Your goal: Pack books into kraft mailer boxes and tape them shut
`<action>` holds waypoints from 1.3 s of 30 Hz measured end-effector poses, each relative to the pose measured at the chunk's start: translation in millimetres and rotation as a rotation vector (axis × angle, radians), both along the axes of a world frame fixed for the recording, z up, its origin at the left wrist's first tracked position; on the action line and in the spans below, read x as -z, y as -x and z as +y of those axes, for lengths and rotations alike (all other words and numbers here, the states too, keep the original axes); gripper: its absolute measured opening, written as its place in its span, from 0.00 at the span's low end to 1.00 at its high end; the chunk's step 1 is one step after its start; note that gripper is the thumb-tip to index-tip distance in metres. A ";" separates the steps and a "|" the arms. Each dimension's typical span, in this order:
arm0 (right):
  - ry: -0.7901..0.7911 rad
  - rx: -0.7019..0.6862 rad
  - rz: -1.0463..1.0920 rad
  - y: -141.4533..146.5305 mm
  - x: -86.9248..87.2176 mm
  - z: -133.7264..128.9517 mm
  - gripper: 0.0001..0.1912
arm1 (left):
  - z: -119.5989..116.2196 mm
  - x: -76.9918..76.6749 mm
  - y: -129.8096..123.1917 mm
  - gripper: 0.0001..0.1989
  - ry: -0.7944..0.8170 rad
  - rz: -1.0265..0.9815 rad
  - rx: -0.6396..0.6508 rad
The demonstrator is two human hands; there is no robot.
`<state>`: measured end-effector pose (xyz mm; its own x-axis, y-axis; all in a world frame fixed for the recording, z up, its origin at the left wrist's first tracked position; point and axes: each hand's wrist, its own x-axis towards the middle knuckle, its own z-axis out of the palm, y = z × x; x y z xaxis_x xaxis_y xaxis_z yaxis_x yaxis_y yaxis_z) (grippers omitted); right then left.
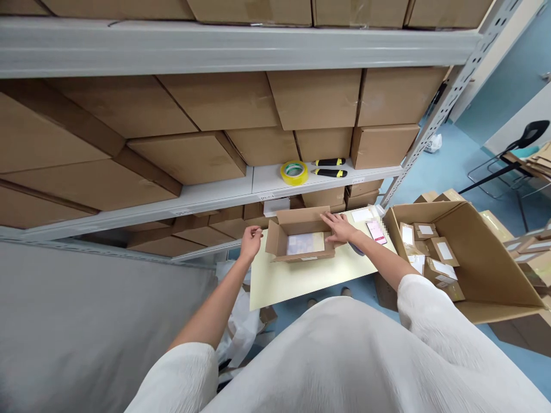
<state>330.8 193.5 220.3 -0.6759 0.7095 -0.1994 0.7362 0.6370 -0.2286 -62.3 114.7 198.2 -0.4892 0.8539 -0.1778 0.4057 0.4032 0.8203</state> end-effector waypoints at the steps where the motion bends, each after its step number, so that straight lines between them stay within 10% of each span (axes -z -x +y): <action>1: -0.031 0.040 0.050 -4.3 -1.8 -2.0 0.51 | -5.7 6.4 3.1 0.13 0.016 -0.070 -0.022; 10: -0.014 0.519 0.359 -36.4 21.5 -6.6 0.40 | -36.0 29.2 -0.4 0.16 0.022 -0.203 0.154; 22: 0.241 0.484 0.305 -1.4 59.4 -3.8 0.50 | -45.3 40.6 2.5 0.35 0.137 -0.096 0.662; 29: 0.327 0.441 0.538 -0.2 73.1 2.7 0.51 | -56.6 45.5 3.0 0.38 0.130 -0.262 0.598; 39: 0.573 0.499 0.769 -6.2 66.3 2.9 0.24 | -54.6 54.0 -20.6 0.29 0.079 -0.032 0.288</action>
